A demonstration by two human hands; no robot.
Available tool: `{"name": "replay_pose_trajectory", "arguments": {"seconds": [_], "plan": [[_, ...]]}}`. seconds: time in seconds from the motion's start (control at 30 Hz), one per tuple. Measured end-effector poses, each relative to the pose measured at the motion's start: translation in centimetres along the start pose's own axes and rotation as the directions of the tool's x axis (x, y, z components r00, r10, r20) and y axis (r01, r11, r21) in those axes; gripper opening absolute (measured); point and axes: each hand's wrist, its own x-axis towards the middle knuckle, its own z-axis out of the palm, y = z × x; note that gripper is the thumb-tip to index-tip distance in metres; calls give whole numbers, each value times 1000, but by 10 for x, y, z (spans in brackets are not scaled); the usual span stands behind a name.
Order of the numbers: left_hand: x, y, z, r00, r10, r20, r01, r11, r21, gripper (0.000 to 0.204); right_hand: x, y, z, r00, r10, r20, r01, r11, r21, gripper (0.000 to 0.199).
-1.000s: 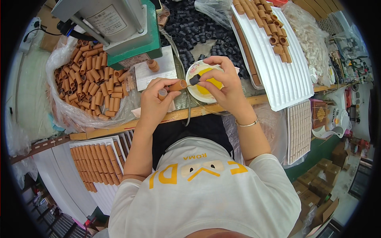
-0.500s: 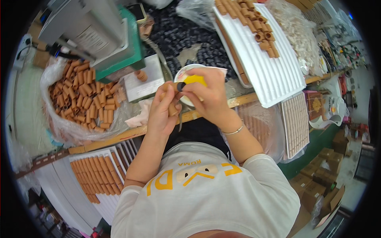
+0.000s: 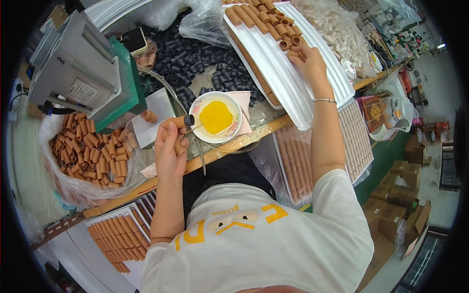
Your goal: Apply adhesive to circular components and assemble them into vertical stacks for packaging or further processing.
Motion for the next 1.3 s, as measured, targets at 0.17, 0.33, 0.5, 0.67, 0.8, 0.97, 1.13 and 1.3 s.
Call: {"name": "replay_pose_trajectory", "arguments": {"seconds": [0.17,0.33,0.5,0.67,0.8,0.97,1.13,1.3], "plan": [[1,2,-9,999,54,-4,-54,999,7,21,-7,-1,2,997,64,-52,-57,989,135,30],[-4,8,-18,997,79,0,-79,997,25,20,-18,-22,-3,975,-201,-97,156,925,-345,27],[-7,12,-18,997,71,-26,-70,997,24,21,3,-16,-4,985,-170,21,168,935,-313,32],[-7,13,-17,998,59,11,-59,997,-40,17,22,-5,-17,981,71,179,-48,991,-127,31],[-5,10,-24,994,107,18,-107,994,8,14,-43,-90,-30,972,-177,156,-12,625,780,19],[-11,9,-18,994,110,20,-111,992,52,18,-131,-181,20,802,-516,300,-145,319,937,27],[-14,21,-34,983,182,1,-181,979,96,19,-144,-198,46,769,-536,350,-314,160,936,26],[-17,15,-23,911,412,16,-374,810,453,35,-145,-206,48,710,-658,251,106,451,886,27]]}}
